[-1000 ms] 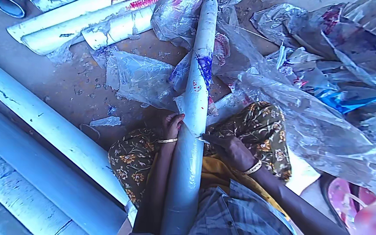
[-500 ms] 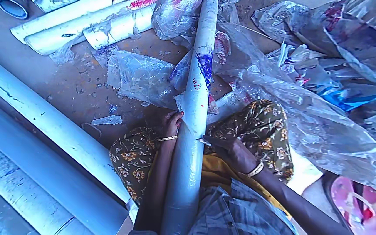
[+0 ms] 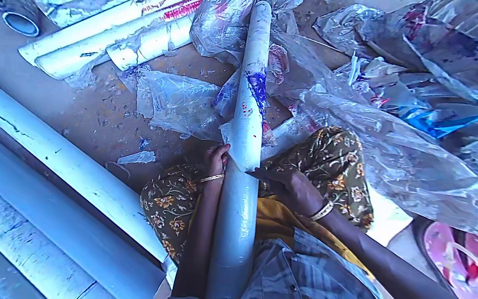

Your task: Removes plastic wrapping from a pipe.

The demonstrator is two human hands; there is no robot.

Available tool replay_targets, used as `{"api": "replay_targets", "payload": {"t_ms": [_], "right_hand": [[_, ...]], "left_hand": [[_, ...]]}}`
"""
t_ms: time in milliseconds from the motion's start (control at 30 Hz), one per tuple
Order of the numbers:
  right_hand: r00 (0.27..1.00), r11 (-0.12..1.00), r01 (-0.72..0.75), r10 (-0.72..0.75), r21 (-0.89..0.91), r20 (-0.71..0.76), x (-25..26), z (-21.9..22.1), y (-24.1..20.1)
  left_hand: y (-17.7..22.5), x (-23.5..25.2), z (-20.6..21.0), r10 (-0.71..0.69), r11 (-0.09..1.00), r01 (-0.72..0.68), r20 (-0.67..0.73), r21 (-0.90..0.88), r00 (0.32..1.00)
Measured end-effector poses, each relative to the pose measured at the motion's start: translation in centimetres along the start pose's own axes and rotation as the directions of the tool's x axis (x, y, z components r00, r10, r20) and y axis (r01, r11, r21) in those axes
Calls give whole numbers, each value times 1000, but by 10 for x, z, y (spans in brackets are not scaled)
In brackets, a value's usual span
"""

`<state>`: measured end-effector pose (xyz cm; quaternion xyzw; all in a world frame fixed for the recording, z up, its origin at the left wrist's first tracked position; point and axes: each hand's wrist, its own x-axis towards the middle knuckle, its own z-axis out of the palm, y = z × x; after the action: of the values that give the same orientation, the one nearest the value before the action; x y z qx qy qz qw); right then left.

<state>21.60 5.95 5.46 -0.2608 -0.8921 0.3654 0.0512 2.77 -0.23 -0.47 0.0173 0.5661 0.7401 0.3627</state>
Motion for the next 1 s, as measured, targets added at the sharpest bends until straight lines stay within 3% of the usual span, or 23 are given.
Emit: {"api": "replay_targets", "payload": {"t_ms": [133, 233, 267, 367, 400, 600, 800, 1000], "right_hand": [[998, 984, -53, 49, -173, -29, 22, 4, -7], [987, 972, 25, -62, -235, -150, 3, 19, -11], [983, 977, 42, -78, -209, -165, -3, 21, -9], [999, 999, -32, 32, -17, -5, -5, 3, -5], [999, 1000, -30, 29, -6, -30, 0, 1, -3], [983, 975, -10, -31, -222, -180, 3, 26, -13], [997, 999, -37, 37, 0, -67, 1, 10, -2], [965, 976, 35, -89, -217, -247, -9, 36, -6]], "left_hand": [[-4, 0, -1, 13, 1000, -13, 9, -17, 1000], [-2, 0, -1, 5, 1000, -5, 16, -1, 1000], [-2, 0, -1, 1, 1000, -1, 17, 2, 1000], [0, -1, 1, 6, 1000, -6, 3, 10, 1000], [0, -1, 2, 7, 1000, -7, -1, 11, 1000], [-2, 1, -2, 6, 1000, -6, 40, 2, 999], [-5, 3, -4, 17, 1000, -18, 53, 5, 998], [-2, 0, -2, 13, 999, -15, 54, 28, 998]]}}
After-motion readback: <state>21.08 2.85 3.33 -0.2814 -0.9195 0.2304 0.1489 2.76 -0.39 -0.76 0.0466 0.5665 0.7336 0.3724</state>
